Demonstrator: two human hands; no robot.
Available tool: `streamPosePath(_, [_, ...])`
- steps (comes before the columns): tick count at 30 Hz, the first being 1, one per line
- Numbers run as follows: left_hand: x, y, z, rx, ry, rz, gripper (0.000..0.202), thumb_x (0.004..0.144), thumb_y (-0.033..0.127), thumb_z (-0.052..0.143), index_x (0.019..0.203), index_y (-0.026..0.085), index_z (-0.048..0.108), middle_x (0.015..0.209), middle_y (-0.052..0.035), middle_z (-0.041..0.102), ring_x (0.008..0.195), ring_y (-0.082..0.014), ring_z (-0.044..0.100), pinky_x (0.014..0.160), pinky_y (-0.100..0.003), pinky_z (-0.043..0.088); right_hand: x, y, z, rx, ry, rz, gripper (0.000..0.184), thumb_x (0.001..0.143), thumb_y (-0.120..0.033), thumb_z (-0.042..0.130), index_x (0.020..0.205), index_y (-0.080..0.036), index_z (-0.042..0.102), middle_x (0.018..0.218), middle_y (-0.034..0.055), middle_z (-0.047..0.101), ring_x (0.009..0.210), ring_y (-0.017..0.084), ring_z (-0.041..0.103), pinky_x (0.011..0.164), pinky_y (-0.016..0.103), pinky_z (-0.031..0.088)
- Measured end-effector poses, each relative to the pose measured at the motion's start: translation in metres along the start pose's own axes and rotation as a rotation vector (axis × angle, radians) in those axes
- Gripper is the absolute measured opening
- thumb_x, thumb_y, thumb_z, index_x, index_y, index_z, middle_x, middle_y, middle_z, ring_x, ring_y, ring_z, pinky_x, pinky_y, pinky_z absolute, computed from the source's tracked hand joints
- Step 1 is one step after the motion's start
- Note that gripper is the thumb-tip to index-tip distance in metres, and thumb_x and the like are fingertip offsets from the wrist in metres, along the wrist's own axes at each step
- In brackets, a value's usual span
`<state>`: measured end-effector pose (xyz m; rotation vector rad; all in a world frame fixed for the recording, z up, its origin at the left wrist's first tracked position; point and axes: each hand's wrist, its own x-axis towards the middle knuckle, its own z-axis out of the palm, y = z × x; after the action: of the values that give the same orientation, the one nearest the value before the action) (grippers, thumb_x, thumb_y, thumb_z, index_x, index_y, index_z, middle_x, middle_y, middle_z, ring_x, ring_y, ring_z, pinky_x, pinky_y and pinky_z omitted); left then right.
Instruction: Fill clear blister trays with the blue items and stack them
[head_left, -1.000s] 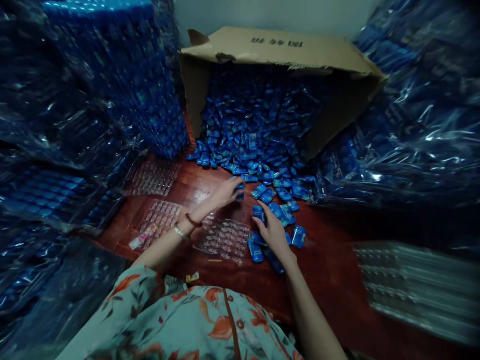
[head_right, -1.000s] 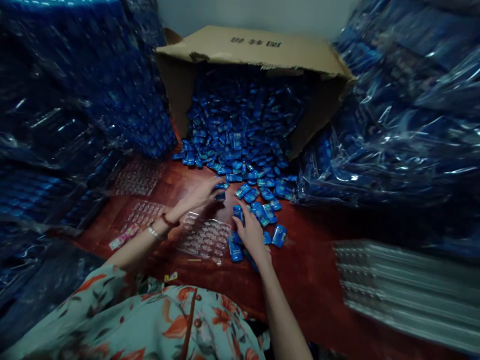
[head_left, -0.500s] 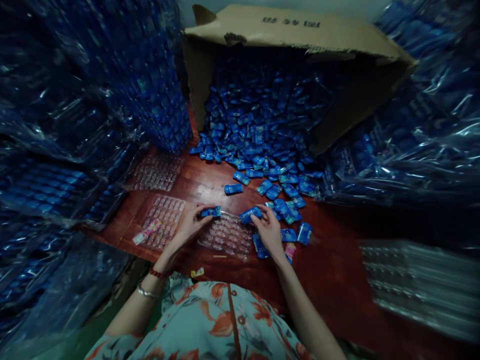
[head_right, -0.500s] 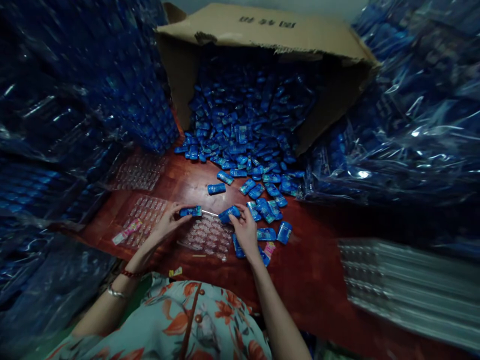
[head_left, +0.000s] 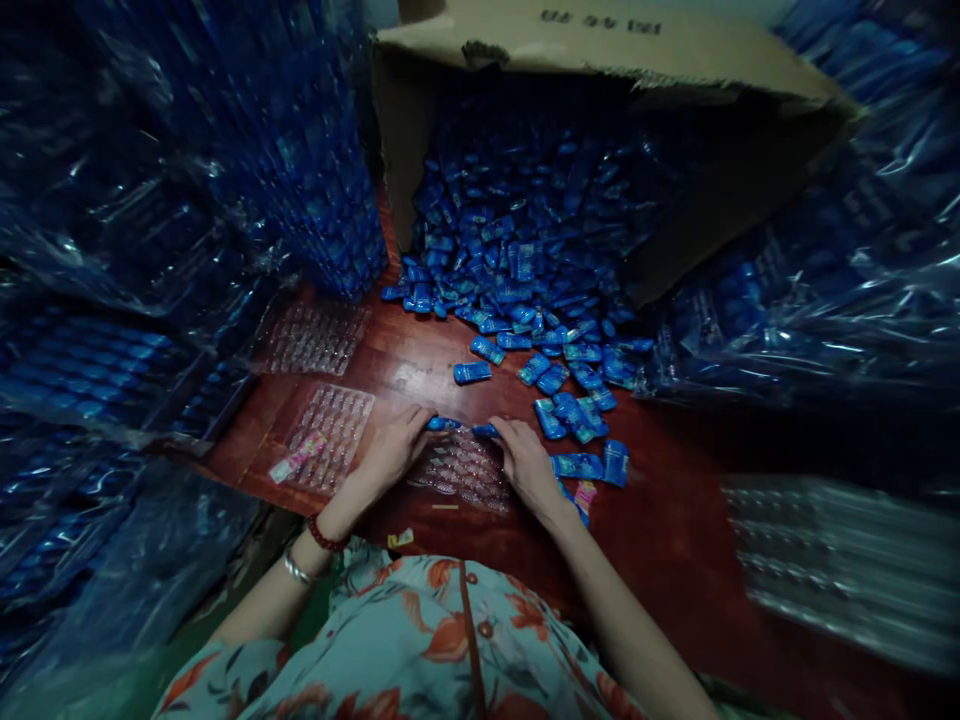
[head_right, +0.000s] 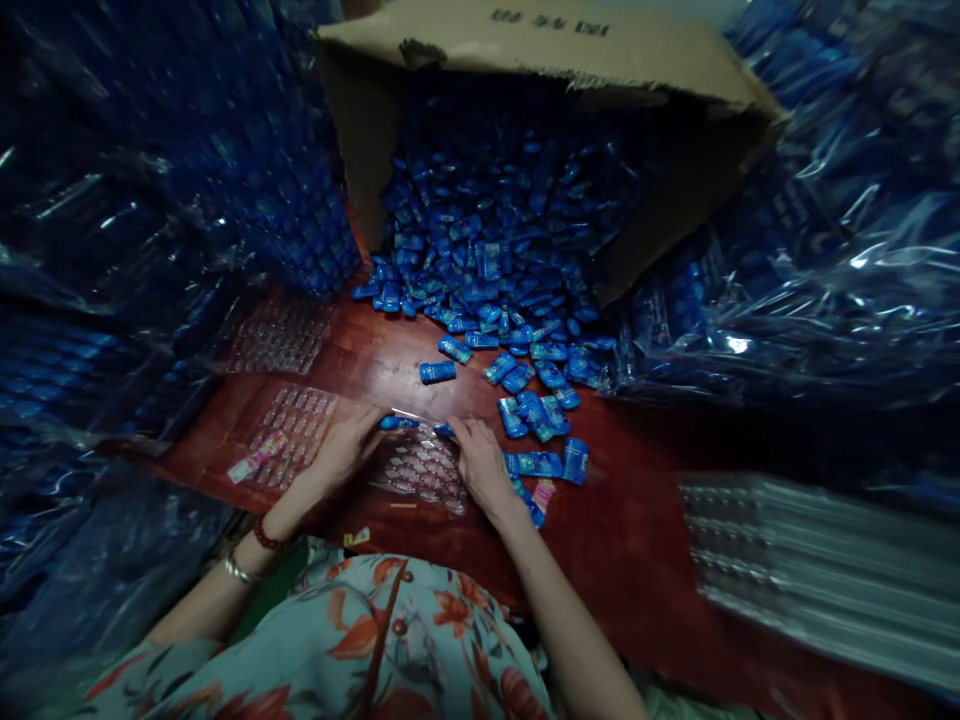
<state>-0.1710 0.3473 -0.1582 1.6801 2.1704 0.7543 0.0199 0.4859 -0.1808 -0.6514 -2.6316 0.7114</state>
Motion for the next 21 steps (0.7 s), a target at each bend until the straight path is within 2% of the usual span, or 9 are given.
streamPosePath(3, [0.010, 0.006, 0.005, 0.237, -0.106, 0.038, 0.016, 0.092, 0.027, 0.043, 0.097, 0.016, 0.054, 0.088, -0.0067, 0.059, 0.080, -0.0189, 0.058, 0.071, -0.029, 0.045, 0.003, -0.002, -0.003, -0.112, -0.072, -0.008, 0.041, 0.085, -0.006, 0.035, 0.121, -0.015, 0.053, 0.100, 0.0117, 0.058, 0.095, 0.023, 0.052, 0.085, 0.037, 0.046])
streamPosePath(6, [0.018, 0.013, 0.009, 0.386, -0.175, 0.069, 0.011, 0.091, 0.020, 0.042, 0.093, 0.016, 0.053, 0.088, -0.0081, 0.059, 0.082, -0.0202, 0.057, 0.074, -0.031, 0.045, 0.005, -0.008, -0.007, -0.212, -0.152, -0.012, 0.045, 0.083, -0.003, 0.036, 0.123, -0.015, 0.052, 0.103, 0.0122, 0.058, 0.097, 0.023, 0.050, 0.088, 0.036, 0.044])
streamPosePath(10, [0.030, 0.020, 0.001, 0.470, -0.328, 0.128, 0.020, 0.086, 0.006, 0.040, 0.100, 0.014, 0.051, 0.096, -0.0108, 0.059, 0.086, -0.0215, 0.057, 0.073, -0.031, 0.046, 0.010, -0.019, -0.015, -0.352, -0.279, -0.050, 0.051, 0.079, 0.001, 0.035, 0.125, -0.016, 0.050, 0.101, 0.0113, 0.057, 0.096, 0.023, 0.050, 0.089, 0.035, 0.041])
streamPosePath(13, [0.037, 0.019, -0.009, 0.424, -0.412, 0.183, 0.018, 0.086, 0.008, 0.041, 0.099, 0.015, 0.051, 0.093, -0.0099, 0.060, 0.082, -0.0211, 0.058, 0.071, -0.031, 0.045, 0.014, -0.025, -0.017, -0.419, -0.318, -0.073, 0.051, 0.081, 0.001, 0.033, 0.127, -0.015, 0.050, 0.101, 0.0122, 0.057, 0.096, 0.024, 0.050, 0.089, 0.036, 0.040])
streamPosePath(15, [0.038, 0.016, -0.010, 0.337, -0.390, 0.169, 0.011, 0.090, 0.015, 0.042, 0.096, 0.015, 0.051, 0.088, -0.0084, 0.061, 0.078, -0.0205, 0.059, 0.069, -0.030, 0.045, 0.015, -0.025, -0.015, -0.439, -0.309, -0.070, 0.051, 0.082, 0.000, 0.033, 0.127, -0.015, 0.049, 0.101, 0.0125, 0.058, 0.097, 0.024, 0.050, 0.090, 0.037, 0.040])
streamPosePath(18, [0.033, 0.009, 0.001, 0.234, -0.293, 0.132, 0.013, 0.093, 0.027, 0.041, 0.092, 0.017, 0.050, 0.084, -0.0062, 0.061, 0.075, -0.0192, 0.059, 0.068, -0.029, 0.045, 0.013, -0.024, -0.012, -0.450, -0.276, -0.071, 0.049, 0.082, -0.001, 0.034, 0.126, -0.016, 0.051, 0.099, 0.0125, 0.058, 0.095, 0.024, 0.051, 0.088, 0.037, 0.040])
streamPosePath(21, [0.026, 0.003, 0.015, 0.253, -0.232, 0.101, 0.014, 0.092, 0.026, 0.040, 0.092, 0.017, 0.051, 0.085, -0.0077, 0.061, 0.076, -0.0202, 0.058, 0.071, -0.031, 0.045, 0.011, -0.022, -0.011, -0.451, -0.264, -0.078, 0.048, 0.083, -0.002, 0.034, 0.126, -0.016, 0.051, 0.097, 0.0122, 0.058, 0.091, 0.024, 0.051, 0.085, 0.036, 0.041])
